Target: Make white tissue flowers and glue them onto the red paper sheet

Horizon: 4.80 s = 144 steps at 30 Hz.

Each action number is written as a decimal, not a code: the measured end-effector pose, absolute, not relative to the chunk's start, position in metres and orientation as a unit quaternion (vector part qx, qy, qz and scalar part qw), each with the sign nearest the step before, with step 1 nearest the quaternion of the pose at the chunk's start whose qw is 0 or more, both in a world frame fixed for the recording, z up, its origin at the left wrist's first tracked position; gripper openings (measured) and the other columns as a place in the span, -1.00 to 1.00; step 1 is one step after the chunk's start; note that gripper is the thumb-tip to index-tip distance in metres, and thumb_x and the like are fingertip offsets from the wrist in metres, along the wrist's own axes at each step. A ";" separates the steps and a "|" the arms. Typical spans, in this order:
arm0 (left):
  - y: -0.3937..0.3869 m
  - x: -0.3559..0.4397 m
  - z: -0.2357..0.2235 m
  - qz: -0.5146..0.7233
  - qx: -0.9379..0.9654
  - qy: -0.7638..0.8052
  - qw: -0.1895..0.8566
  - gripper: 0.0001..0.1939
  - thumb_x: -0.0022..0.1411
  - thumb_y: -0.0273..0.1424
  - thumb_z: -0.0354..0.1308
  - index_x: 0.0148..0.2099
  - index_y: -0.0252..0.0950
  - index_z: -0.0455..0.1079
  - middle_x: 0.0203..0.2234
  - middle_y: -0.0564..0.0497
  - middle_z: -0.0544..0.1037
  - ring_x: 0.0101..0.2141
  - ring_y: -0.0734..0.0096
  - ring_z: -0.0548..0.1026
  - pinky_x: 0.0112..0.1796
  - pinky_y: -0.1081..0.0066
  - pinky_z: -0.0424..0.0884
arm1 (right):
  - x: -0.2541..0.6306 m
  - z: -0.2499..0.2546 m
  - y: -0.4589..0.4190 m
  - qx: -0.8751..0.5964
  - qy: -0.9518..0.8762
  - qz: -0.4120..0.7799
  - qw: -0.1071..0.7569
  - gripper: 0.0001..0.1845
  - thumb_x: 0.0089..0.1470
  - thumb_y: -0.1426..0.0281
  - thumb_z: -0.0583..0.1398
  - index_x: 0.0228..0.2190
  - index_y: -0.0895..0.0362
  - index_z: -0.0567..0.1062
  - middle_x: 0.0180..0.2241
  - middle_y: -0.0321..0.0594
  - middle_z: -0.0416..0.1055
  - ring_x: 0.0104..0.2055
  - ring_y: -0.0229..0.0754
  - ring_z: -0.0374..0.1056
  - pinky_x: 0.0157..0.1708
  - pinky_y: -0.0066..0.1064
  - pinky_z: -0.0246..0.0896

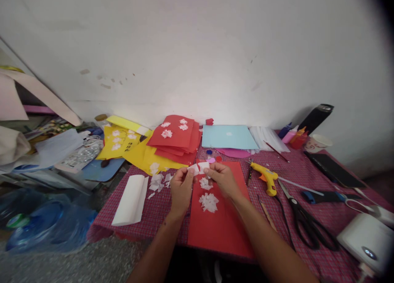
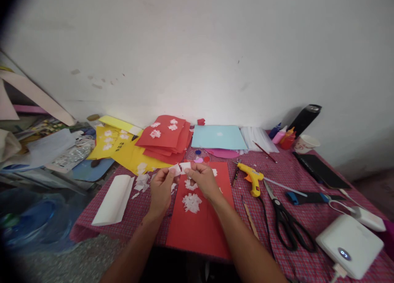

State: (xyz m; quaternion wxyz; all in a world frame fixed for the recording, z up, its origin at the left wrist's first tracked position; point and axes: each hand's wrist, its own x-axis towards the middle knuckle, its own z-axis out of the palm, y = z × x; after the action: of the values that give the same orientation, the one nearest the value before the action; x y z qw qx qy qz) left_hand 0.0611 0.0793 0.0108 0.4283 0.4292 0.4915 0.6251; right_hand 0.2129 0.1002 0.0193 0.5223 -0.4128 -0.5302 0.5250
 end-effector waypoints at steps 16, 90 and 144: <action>0.082 0.061 0.007 0.619 0.436 0.483 0.439 -0.76 0.22 -0.22 0.23 -0.31 -0.31 0.45 -0.51 0.09 0.48 -0.47 0.50 0.39 -0.37 0.50 0.32 | 0.205 0.019 0.094 -0.504 -0.658 0.217 0.515 -0.70 0.13 0.26 0.25 -0.56 0.07 0.36 -0.59 -0.34 0.28 -0.52 -0.23 0.17 -0.47 -0.39 0.02; 0.095 0.071 0.020 0.599 0.457 0.443 0.486 -0.77 0.18 -0.25 0.26 -0.28 -0.35 0.55 -0.44 0.02 0.57 -0.43 0.48 0.43 -0.35 0.48 0.33 | 0.215 0.027 0.099 -0.426 -0.546 0.475 0.544 -0.72 0.12 0.17 0.26 -0.43 0.14 0.49 -0.63 -0.33 0.41 -0.60 -0.27 0.29 -0.55 -0.44 0.15; 0.094 0.073 0.016 0.587 0.464 0.426 0.508 -0.66 0.24 -0.14 0.21 -0.42 -0.32 0.43 -0.58 0.07 0.46 -0.53 0.49 0.37 -0.44 0.48 0.30 | 0.215 0.038 0.094 -0.362 -0.539 0.560 0.515 -0.84 0.01 0.29 0.29 -0.46 0.13 0.50 -0.55 -0.28 0.44 -0.57 -0.27 0.27 -0.51 -0.43 0.18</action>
State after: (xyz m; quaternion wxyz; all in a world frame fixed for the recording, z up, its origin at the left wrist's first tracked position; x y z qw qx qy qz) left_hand 0.0730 0.0937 0.0161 0.5079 0.4640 0.4264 0.5872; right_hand 0.2154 0.0942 0.0379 0.5153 -0.3617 -0.5387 0.5599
